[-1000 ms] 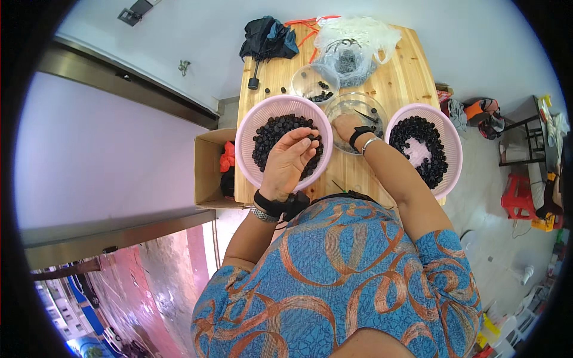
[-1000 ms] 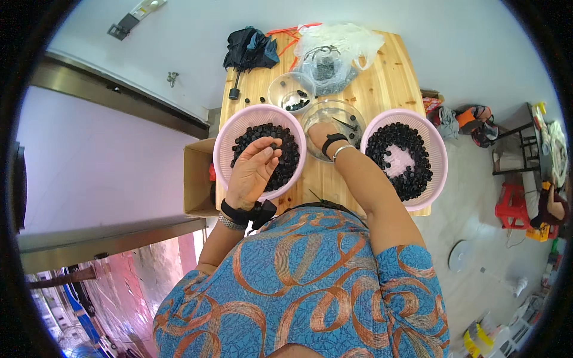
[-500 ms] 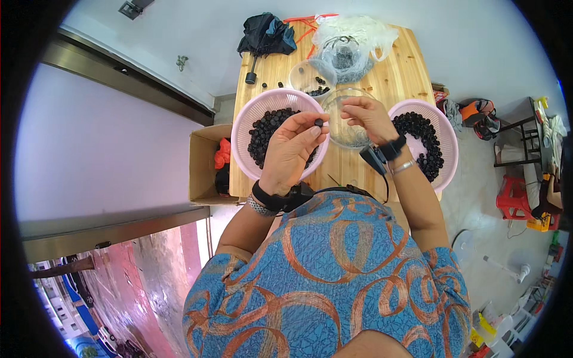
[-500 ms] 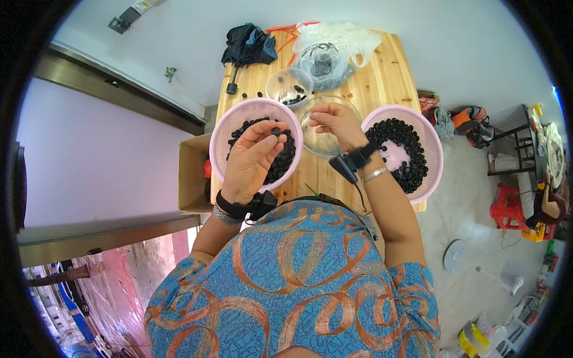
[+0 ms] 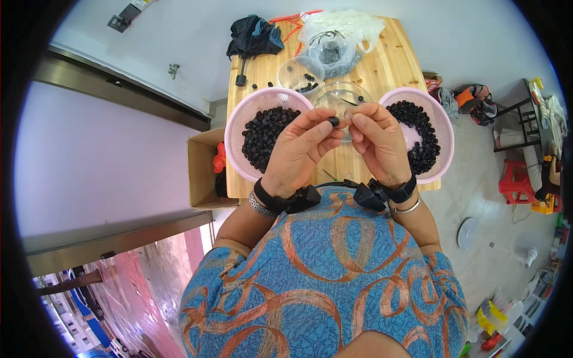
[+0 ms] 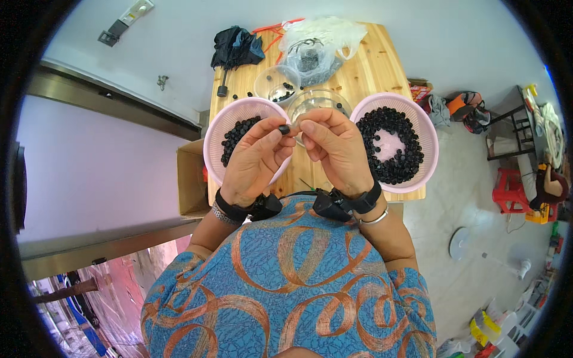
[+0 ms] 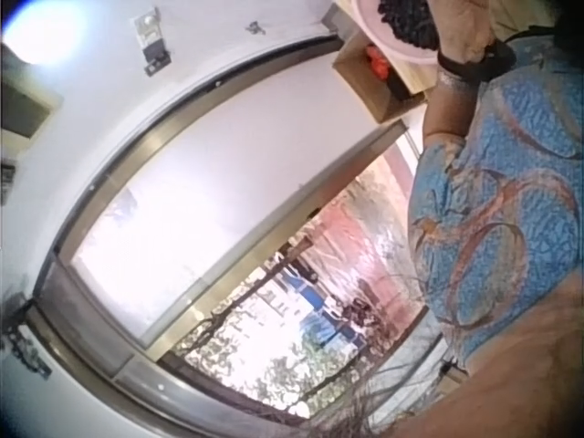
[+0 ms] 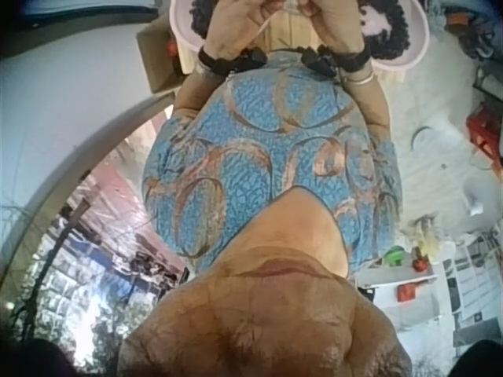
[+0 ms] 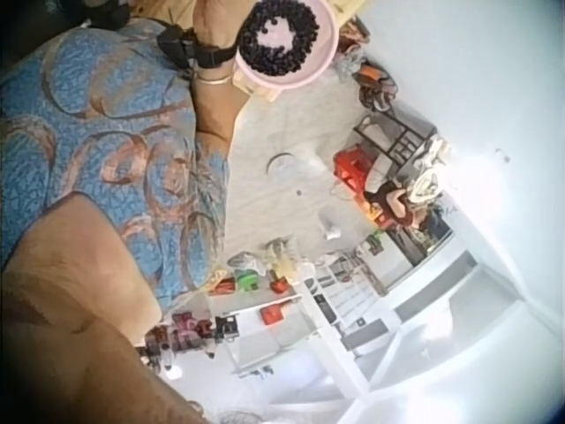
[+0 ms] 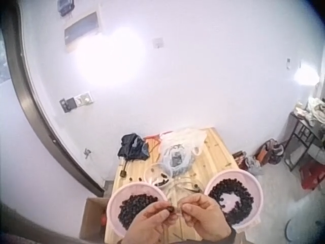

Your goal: Manually assemble small black plastic components by hand.

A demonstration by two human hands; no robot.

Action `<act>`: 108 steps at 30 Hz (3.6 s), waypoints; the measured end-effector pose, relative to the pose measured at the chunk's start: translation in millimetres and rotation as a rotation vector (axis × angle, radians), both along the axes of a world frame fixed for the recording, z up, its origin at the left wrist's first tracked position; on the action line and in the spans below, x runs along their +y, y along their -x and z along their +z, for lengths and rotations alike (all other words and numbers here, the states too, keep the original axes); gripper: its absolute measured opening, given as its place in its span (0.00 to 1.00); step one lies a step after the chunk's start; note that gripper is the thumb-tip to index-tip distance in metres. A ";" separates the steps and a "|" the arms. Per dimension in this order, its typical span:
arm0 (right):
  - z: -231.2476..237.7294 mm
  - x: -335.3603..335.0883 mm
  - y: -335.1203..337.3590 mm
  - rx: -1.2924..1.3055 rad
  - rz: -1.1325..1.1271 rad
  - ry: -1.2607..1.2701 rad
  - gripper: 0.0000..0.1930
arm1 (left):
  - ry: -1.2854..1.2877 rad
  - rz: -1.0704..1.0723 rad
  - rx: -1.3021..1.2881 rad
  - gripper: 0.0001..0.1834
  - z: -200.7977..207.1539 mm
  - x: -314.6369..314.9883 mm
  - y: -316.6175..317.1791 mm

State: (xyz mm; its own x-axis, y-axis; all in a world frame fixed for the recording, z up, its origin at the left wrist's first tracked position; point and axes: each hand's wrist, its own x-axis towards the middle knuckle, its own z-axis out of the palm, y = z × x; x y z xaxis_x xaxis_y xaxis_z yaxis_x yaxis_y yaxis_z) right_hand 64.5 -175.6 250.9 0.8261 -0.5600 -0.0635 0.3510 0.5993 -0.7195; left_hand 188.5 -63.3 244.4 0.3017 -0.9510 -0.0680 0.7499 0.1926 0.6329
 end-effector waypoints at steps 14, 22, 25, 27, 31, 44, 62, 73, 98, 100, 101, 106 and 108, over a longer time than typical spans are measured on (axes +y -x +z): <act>-11.4 6.1 1.4 -0.007 -0.501 0.969 0.09 | -0.068 -0.051 0.202 0.15 12.8 -2.2 17.2; -8.5 3.3 8.3 0.002 -0.513 1.007 0.10 | -0.028 -0.085 0.116 0.13 7.6 -2.6 22.0; -4.9 3.7 11.5 0.012 -0.514 0.996 0.09 | -0.039 -0.071 0.073 0.13 8.0 -1.8 24.3; -2.4 4.4 14.5 0.023 -0.513 0.997 0.08 | -0.035 -0.060 0.029 0.13 8.0 -1.5 26.7; 8.7 5.2 23.7 0.111 -0.464 1.055 0.07 | -0.003 -0.006 -0.109 0.12 3.3 -1.5 31.3; -17.4 1.9 45.4 0.027 -0.323 0.524 0.14 | -0.051 -0.128 0.015 0.12 9.2 -17.9 54.1; -49.1 -37.3 164.4 -0.105 -0.516 0.344 0.12 | -0.057 -0.508 -1.175 0.08 -43.2 -133.5 70.2; -60.6 -47.1 224.8 -0.168 -0.747 0.274 0.11 | -0.069 -0.388 -2.181 0.20 -148.3 -268.0 101.7; -78.6 -69.8 203.9 -0.192 -0.656 -0.014 0.13 | -0.139 -0.652 -2.234 0.11 -201.3 -260.7 113.1; -78.2 -68.3 201.9 -0.206 -0.656 -0.015 0.13 | -0.199 -0.693 -2.034 0.10 -174.5 -256.4 118.3; -77.0 -67.5 199.9 -0.223 -0.637 -0.017 0.13 | -0.193 -0.692 -2.033 0.10 -166.6 -254.0 117.9; -68.0 -65.2 191.2 -0.281 -0.585 0.050 0.13 | -0.266 -0.635 -0.910 0.11 -115.1 -227.1 116.8; -62.1 -62.7 184.4 -0.303 -0.564 0.055 0.14 | -0.228 -0.584 -0.721 0.12 -82.5 -204.0 112.8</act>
State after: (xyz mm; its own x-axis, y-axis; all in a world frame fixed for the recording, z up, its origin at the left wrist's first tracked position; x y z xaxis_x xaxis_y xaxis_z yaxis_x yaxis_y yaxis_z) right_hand -119.9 -238.3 188.8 0.3806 -0.9094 0.1679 0.7943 0.2284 -0.5629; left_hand 75.7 -267.3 161.8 -0.1745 -0.9514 -0.2536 0.1032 -0.2738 0.9562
